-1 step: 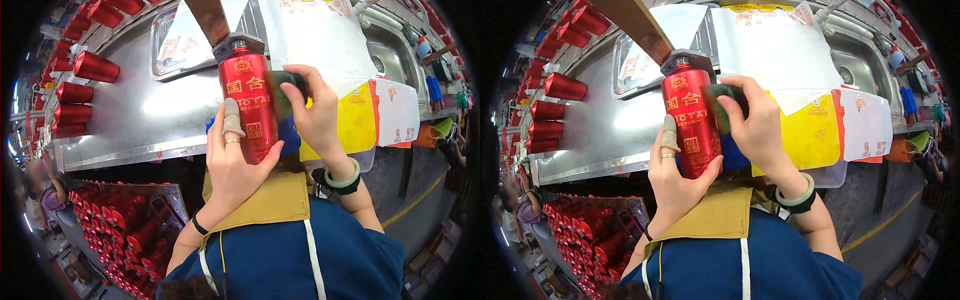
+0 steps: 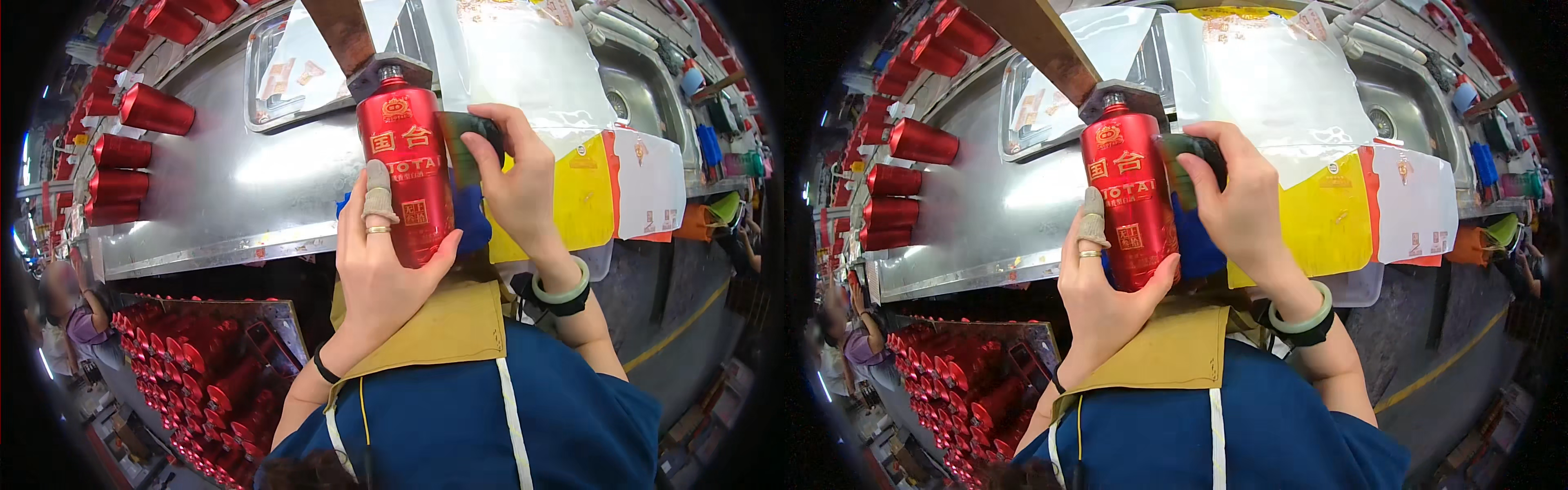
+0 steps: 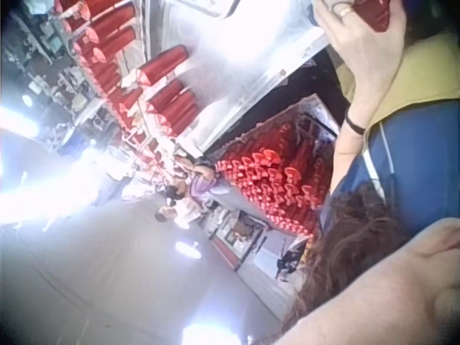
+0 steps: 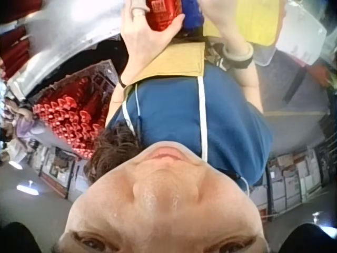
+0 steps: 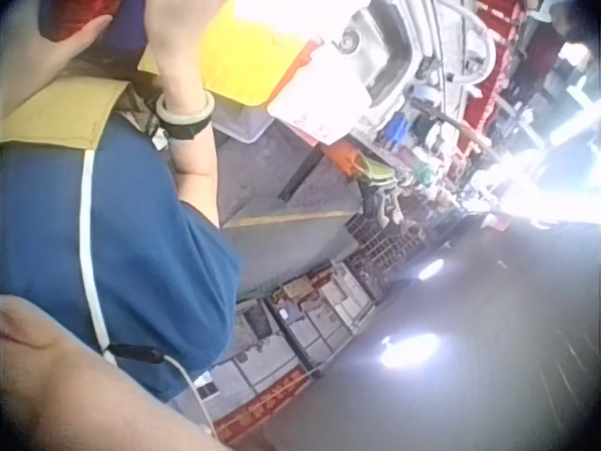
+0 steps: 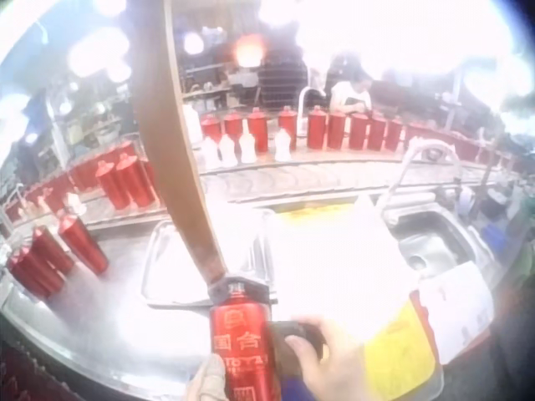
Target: Applying decorative labels and authenticity stickers to red liquor bottles on a production line.
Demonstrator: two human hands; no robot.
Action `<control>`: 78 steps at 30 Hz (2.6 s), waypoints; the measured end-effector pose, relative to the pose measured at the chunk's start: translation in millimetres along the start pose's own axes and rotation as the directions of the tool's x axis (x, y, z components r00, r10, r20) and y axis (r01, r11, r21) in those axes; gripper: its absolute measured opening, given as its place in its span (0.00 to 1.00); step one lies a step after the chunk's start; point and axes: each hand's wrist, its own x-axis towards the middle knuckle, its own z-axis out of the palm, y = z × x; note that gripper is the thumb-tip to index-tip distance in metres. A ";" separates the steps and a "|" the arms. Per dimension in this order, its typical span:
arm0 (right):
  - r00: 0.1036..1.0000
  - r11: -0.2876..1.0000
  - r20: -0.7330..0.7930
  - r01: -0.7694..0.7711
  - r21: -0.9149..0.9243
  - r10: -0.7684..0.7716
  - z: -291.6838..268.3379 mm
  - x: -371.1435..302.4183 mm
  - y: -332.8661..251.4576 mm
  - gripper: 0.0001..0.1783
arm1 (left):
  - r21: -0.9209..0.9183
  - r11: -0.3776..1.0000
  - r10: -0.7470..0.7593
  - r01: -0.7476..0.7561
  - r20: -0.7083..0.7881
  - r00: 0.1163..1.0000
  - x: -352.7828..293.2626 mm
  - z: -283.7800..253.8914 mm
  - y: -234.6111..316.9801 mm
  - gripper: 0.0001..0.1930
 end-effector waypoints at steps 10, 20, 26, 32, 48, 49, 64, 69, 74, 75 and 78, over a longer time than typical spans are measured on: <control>0.996 0.990 -0.084 -0.026 0.139 0.037 -13.9 3.8 0.0 0.13 | 0.163 0.984 0.058 -0.074 0.102 0.993 14.3 -3.9 18.0 0.35; 0.983 0.981 0.090 0.170 -0.094 -0.162 -31.3 15.0 -8.8 0.18 | 0.201 0.979 -0.060 0.027 0.163 0.985 31.7 -15.4 18.5 0.35; 0.958 0.986 0.231 0.166 0.031 -0.169 -14.9 31.7 -23.0 0.17 | 0.141 0.987 -0.093 0.075 0.123 0.988 32.3 -14.1 3.6 0.39; 0.889 0.864 0.101 0.457 -0.212 -0.446 -7.1 70.4 -19.4 0.13 | -0.230 0.968 -0.043 0.100 0.241 0.970 19.2 -25.4 -13.7 0.55; 0.384 0.395 0.518 0.914 -0.095 -0.764 2.8 59.1 -28.3 0.18 | -0.361 0.931 -0.002 0.061 0.163 0.987 -10.7 -17.2 -38.6 0.56; 0.332 0.450 0.626 0.892 0.034 -0.705 -6.4 53.1 -50.8 0.18 | -0.400 0.911 -0.018 0.101 0.206 0.978 -9.9 -19.3 -39.7 0.56; 0.751 0.789 0.383 0.608 -0.084 -0.538 0.0 62.5 -16.9 0.14 | -0.415 0.905 0.046 0.096 0.319 0.946 -1.4 -23.1 -50.0 0.56; 0.976 0.977 0.062 0.210 -0.028 -0.208 -13.2 87.5 -0.7 0.15 | -0.472 0.870 0.089 0.141 0.431 0.898 16.3 -42.9 -53.5 0.60; 0.943 0.931 0.261 -0.273 0.243 0.208 -21.9 50.8 -12.8 0.18 | -0.440 0.894 0.019 0.087 0.231 0.973 38.0 -25.3 -51.3 0.49; 0.936 0.934 0.273 -0.284 0.215 0.221 -20.5 44.8 -14.7 0.18 | -0.358 0.932 0.019 0.052 0.192 0.981 43.3 -22.6 -49.3 0.49; 0.886 0.874 0.345 -0.409 0.263 0.311 -17.0 28.9 -22.3 0.21 | -0.314 0.947 -0.015 0.069 0.169 0.985 55.1 -19.6 -38.1 0.44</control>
